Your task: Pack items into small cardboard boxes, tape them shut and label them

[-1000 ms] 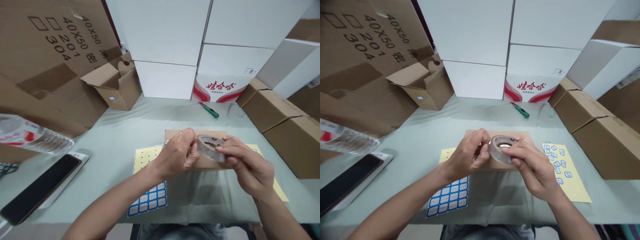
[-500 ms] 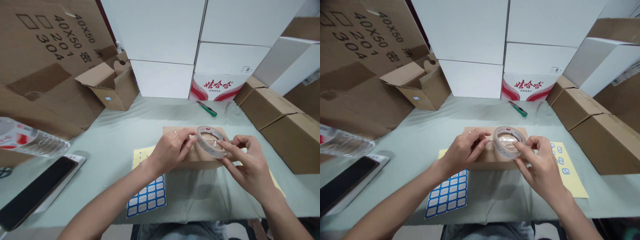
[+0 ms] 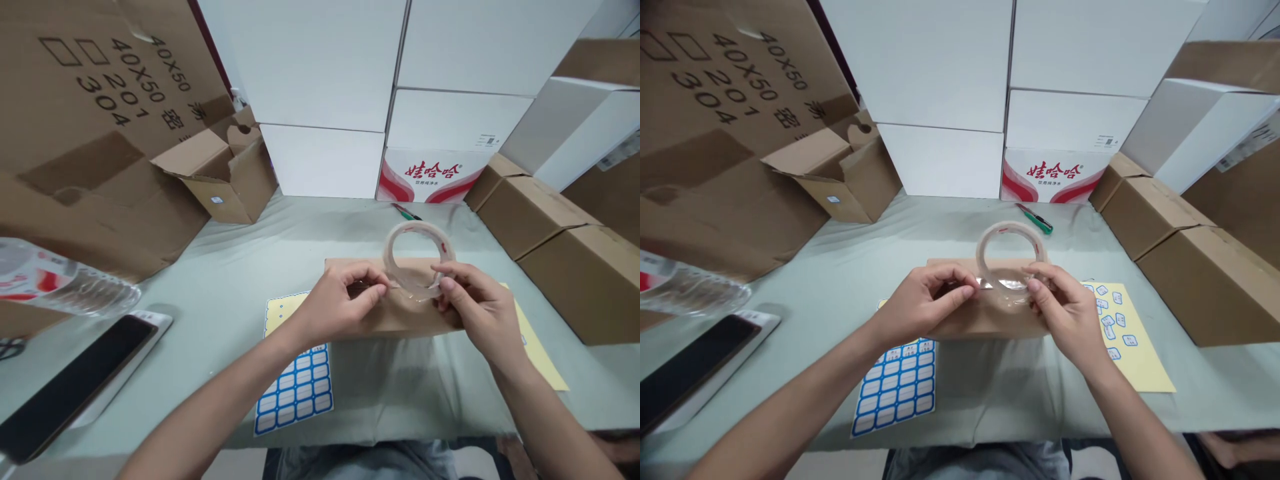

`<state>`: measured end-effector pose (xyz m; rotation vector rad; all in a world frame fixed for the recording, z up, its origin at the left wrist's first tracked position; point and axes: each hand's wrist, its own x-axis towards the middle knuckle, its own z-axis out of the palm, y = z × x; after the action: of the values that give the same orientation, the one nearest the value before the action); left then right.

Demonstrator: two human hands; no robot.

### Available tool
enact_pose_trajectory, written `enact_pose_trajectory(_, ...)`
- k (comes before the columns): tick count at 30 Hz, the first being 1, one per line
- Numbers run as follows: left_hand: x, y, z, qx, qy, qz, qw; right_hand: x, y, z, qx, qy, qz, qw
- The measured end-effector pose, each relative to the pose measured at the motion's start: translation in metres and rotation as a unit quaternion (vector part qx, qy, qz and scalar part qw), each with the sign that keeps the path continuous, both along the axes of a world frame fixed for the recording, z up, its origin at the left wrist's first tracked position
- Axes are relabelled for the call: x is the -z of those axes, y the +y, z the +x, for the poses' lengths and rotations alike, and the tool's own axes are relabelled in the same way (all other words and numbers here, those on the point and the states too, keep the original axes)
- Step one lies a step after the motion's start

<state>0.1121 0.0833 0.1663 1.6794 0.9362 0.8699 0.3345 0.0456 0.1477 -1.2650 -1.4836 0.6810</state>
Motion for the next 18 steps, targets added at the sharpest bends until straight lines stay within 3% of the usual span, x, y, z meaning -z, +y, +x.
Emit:
enact_pose_trajectory(5, -0.002, 0.000, 0.002, -0.035, -0.021, -0.017, 0.999, 0.004, 0.001, -0.012, 0.003, 0.051, 0.047, 0.998)
enact_pose_trajectory(13, -0.014, -0.003, 0.006, -0.073, -0.032, -0.052, 0.995, 0.005, 0.007, -0.007, 0.004, 0.088, 0.014, 0.996)
enact_pose_trajectory(18, -0.013, 0.000, 0.007, -0.063, -0.070, -0.076, 0.993, 0.008, 0.006, -0.005, -0.009, 0.071, 0.039, 0.997)
